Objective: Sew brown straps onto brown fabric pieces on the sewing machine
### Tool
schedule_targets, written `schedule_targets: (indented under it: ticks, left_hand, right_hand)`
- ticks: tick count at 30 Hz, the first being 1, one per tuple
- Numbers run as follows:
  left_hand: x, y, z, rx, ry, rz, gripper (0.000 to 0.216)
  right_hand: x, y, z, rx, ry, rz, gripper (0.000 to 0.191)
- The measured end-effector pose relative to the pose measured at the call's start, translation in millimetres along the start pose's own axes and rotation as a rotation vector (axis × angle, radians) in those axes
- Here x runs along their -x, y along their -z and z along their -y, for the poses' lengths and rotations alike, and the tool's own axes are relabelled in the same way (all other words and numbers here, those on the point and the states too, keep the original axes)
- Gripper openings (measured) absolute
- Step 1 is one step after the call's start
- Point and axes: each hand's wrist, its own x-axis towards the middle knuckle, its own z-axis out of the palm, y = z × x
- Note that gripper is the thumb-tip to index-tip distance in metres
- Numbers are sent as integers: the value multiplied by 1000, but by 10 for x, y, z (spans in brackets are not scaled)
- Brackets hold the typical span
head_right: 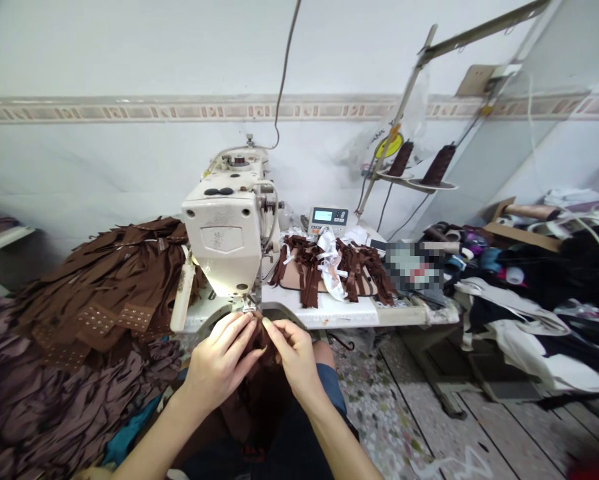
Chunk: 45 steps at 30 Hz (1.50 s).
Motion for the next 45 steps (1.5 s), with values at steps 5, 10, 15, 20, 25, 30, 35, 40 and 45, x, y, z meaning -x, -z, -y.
schedule_targets:
  ticks: [5,10,15,20,25,30,35,40,45]
  left_hand:
    - [199,26,45,236,176,-81,36]
    - [858,0,188,324,689,-1,28]
    - [1555,-7,-79,445,651,465,21]
    - [1861,-58,-353,481,621,740,18]
    - [1838,-344,65,216,770,776,30]
    - [1695,-843,423,73,792,923,36]
    - [1612,-1175,351,83,805,1027,39]
    - [1597,-1027,225,229,876,935,31]
    - [1462,-471,65,549,956,757,19]
  right_hand:
    - [36,82,-104,-138,-147,-22,46]
    - [32,222,-160,-229,-193,-73,48]
    - [27,238,-168,-117,-146,-44,53]
    - [100,120,-166,-5,-79,-23,49]
    - [268,251,-124,132,-41,-7,47]
    - [370,641,230,191,-12,87,47]
    - [363,739,284,421,-37,109,37]
    - [462,675,-344,472,-150,222,40]
    - [567,550,-783,387,-206,303,42]
